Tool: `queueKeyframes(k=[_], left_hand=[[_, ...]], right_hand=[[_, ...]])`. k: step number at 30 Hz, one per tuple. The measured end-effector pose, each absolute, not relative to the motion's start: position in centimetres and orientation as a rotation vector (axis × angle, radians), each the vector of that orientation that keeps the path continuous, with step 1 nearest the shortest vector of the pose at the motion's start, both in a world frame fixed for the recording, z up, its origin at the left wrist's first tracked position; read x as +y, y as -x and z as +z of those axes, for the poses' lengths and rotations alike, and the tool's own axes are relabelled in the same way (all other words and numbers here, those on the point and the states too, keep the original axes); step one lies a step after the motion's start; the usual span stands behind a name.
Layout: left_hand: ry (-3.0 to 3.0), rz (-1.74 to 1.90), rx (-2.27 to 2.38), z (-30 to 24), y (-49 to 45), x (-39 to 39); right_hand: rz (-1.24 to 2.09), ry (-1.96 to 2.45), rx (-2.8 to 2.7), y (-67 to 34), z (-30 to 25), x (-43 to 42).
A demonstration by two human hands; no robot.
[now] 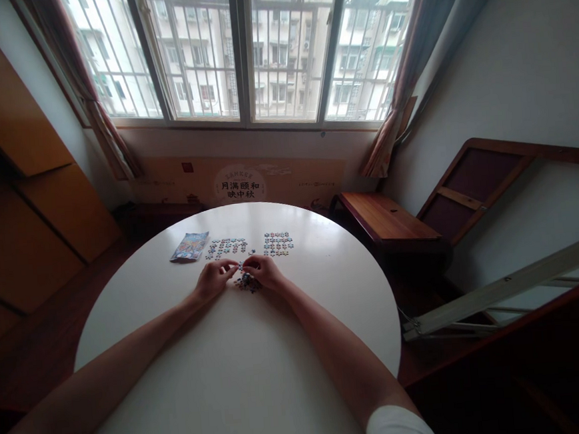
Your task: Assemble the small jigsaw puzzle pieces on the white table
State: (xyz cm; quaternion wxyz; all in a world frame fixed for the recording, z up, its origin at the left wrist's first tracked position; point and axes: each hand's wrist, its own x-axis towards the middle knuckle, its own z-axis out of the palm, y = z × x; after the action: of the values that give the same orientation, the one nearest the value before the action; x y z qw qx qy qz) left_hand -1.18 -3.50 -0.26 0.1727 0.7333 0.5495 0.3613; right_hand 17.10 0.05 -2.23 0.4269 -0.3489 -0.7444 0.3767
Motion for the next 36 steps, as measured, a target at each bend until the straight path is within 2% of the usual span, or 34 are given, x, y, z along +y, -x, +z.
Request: queueKeyframes(k=[36], left_hand=[[-2.094,1.117,1.437,-0.61,1.21,-3.48]], right_hand=[[0.889,0.914,-1.847,-17.15,-2.04,-0.20]])
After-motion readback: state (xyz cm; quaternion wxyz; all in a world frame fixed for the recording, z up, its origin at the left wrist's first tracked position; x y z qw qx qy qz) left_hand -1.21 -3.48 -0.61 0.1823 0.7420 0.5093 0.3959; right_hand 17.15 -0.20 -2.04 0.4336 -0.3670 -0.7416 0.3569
